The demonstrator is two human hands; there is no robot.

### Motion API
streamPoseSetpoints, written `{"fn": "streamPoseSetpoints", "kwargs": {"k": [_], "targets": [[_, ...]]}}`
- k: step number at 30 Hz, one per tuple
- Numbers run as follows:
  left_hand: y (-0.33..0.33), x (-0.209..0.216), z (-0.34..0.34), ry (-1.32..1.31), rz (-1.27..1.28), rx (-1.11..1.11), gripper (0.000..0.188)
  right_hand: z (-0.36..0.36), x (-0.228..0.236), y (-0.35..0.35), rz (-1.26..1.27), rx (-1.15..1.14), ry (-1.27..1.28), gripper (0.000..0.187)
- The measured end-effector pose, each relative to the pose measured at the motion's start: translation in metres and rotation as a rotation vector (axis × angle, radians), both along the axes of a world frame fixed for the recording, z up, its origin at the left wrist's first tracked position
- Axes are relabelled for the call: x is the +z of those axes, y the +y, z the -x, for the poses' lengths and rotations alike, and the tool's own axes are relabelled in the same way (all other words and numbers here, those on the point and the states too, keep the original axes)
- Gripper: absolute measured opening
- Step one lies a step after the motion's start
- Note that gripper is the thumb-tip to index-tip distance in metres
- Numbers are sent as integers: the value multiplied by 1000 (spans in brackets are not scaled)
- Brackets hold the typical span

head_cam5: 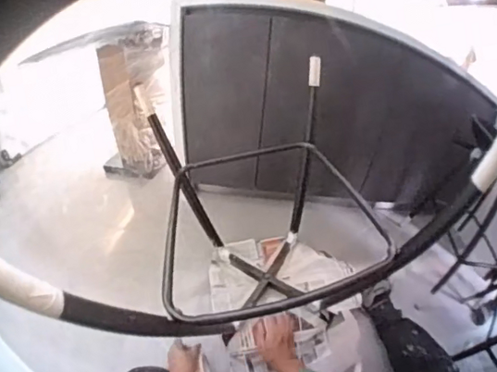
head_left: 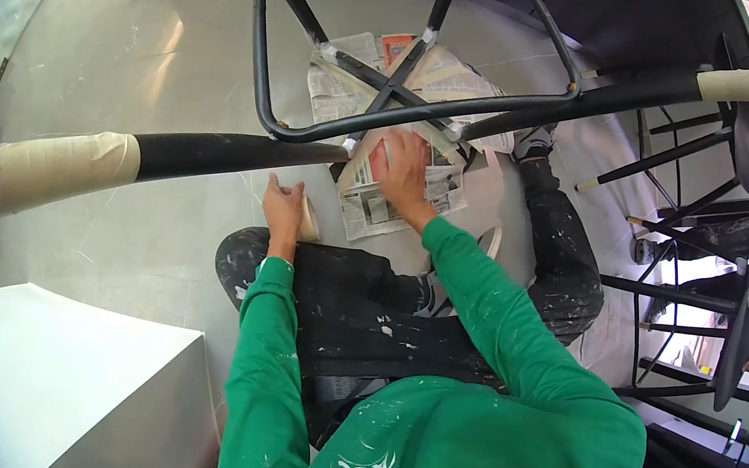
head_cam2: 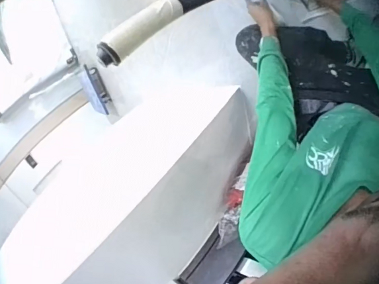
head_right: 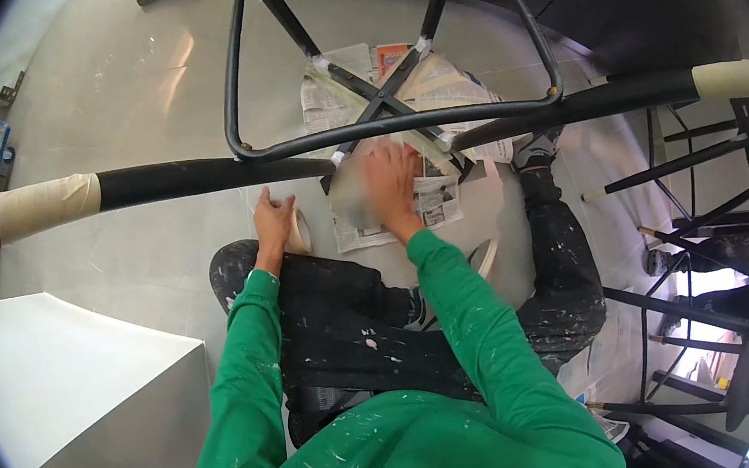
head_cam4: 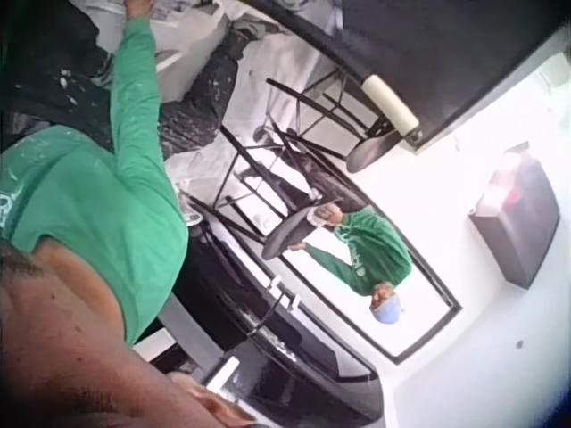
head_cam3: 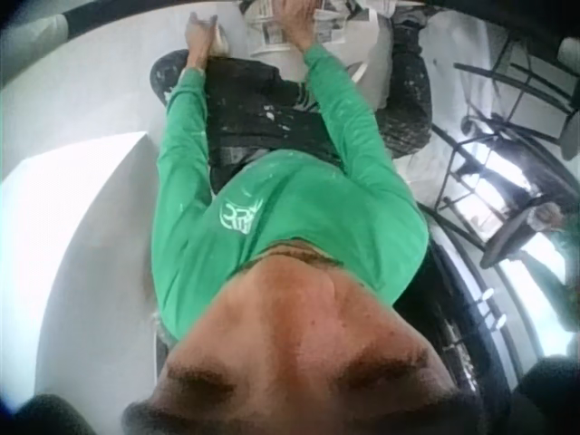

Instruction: The person tapes newspaper to a black stool using masking tape while sitting on the floor.

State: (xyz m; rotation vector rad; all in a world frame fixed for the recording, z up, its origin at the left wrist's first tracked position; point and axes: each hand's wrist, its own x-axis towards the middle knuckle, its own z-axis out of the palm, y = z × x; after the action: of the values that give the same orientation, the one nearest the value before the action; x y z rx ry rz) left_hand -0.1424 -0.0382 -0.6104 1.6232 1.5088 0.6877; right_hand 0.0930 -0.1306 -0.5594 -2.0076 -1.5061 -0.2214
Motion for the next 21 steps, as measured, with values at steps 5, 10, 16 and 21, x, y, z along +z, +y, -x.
{"fn": "streamPoseSetpoints", "kwargs": {"k": [5,10,16,21], "targets": [[1,27,-8,4,-314,-11,44,-47,-1,23,216,93,-173,56],[-6,40,-22,-1,-370,-87,33,-46,-3,39,604,31,-247,58],[-7,33,-41,146,-215,-214,37,7,-3,-5,436,122,-147,75],[-15,30,-38,318,-388,-269,46,13,-14,-38,402,217,-120,94]]}}
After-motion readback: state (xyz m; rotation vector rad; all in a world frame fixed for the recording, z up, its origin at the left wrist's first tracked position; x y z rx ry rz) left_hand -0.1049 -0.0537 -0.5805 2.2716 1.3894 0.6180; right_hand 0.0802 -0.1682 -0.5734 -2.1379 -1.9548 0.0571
